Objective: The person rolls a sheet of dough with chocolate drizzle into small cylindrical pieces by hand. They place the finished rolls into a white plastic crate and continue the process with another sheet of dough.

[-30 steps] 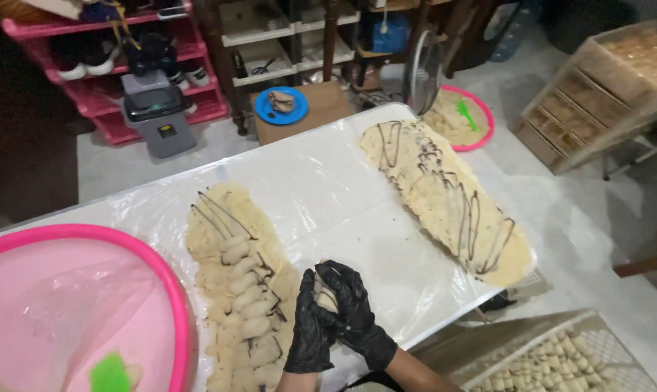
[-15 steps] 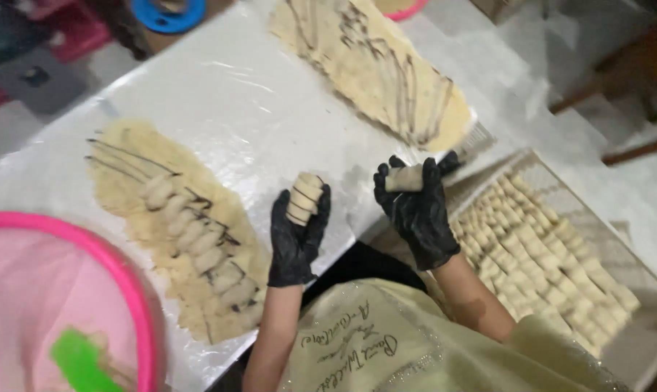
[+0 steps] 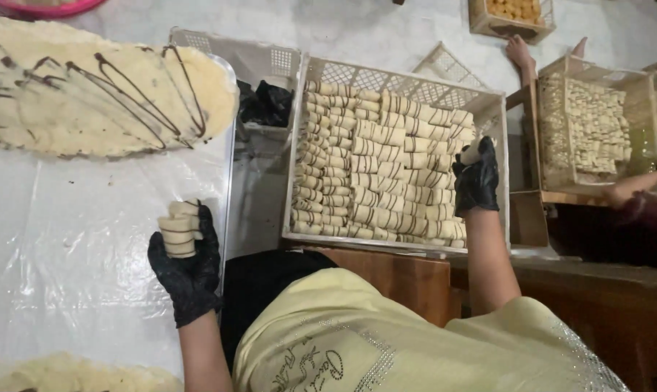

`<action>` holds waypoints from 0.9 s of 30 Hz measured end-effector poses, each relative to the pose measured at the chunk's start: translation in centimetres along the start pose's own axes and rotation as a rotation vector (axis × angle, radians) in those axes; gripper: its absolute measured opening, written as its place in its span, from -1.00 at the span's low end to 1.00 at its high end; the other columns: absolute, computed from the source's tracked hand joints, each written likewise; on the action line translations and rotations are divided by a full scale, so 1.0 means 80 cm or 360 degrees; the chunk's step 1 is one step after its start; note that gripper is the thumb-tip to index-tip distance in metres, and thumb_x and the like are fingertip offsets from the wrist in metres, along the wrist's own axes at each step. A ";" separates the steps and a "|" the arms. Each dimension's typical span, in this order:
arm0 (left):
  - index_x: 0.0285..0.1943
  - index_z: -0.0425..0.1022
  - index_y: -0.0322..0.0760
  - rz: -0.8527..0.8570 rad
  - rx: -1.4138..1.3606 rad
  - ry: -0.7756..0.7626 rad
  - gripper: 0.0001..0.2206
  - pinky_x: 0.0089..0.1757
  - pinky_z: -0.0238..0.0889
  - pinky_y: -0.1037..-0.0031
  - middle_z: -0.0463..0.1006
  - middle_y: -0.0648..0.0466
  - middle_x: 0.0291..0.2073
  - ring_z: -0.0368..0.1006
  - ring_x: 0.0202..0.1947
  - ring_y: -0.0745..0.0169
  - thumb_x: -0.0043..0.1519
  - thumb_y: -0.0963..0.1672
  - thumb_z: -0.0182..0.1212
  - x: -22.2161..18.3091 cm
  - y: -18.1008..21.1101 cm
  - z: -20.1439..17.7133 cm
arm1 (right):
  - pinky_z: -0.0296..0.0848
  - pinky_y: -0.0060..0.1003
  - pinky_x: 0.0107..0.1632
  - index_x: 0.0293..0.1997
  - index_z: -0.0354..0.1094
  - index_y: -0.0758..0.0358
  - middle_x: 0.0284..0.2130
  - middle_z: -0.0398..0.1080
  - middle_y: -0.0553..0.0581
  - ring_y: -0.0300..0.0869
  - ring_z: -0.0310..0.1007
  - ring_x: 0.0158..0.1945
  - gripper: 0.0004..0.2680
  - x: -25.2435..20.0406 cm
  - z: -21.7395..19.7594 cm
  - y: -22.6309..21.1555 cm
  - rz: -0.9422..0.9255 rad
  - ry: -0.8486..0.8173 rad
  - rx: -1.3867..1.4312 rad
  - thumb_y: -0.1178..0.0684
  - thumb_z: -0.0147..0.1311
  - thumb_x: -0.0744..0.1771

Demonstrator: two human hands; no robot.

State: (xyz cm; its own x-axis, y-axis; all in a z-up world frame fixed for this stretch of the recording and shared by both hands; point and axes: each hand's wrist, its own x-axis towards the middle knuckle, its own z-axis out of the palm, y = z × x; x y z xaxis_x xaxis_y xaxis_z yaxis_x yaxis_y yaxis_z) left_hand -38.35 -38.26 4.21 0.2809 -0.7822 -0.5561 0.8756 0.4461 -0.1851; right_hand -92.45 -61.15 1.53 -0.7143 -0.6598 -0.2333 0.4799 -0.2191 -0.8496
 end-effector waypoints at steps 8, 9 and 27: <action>0.41 0.38 -0.28 0.0015 -0.0039 -0.0266 -0.47 0.31 0.18 -0.06 0.53 0.04 0.26 0.46 0.22 0.07 0.24 -0.03 0.19 0.008 0.018 -0.026 | 0.47 0.14 0.18 0.39 0.20 0.16 0.22 0.21 0.34 0.21 0.47 0.08 -0.40 -0.088 0.040 0.050 0.0051 -0.0542 -0.1413 -0.32 0.39 0.30; 0.41 0.38 -0.28 0.0034 -0.0040 -0.0263 -0.47 0.31 0.18 -0.06 0.53 0.04 0.26 0.46 0.22 0.07 0.24 -0.03 0.19 0.010 0.025 -0.027 | 0.47 0.14 0.18 0.39 0.20 0.16 0.22 0.21 0.34 0.21 0.47 0.08 -0.40 -0.075 0.056 0.077 0.0063 -0.0556 -0.1419 -0.32 0.39 0.30; 0.31 0.42 -0.43 0.0020 -0.0207 -0.0064 -0.53 0.20 0.33 0.15 0.54 -0.12 0.18 0.47 0.17 0.03 0.18 -0.17 0.27 -0.037 -0.016 0.036 | 0.11 0.16 0.45 0.57 -0.20 0.14 0.42 0.13 0.34 0.23 0.19 0.43 -0.33 -0.050 0.151 0.281 -0.1499 -0.0568 -0.1904 -0.25 0.22 0.37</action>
State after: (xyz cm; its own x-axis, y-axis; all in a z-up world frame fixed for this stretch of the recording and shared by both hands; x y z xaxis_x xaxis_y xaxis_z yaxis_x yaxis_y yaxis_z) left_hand -39.19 -37.74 8.41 0.3091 -0.7919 -0.5267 0.8145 0.5063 -0.2832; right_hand -72.63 -72.15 -10.90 -0.2767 -0.7869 0.5516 -0.8461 -0.0727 -0.5281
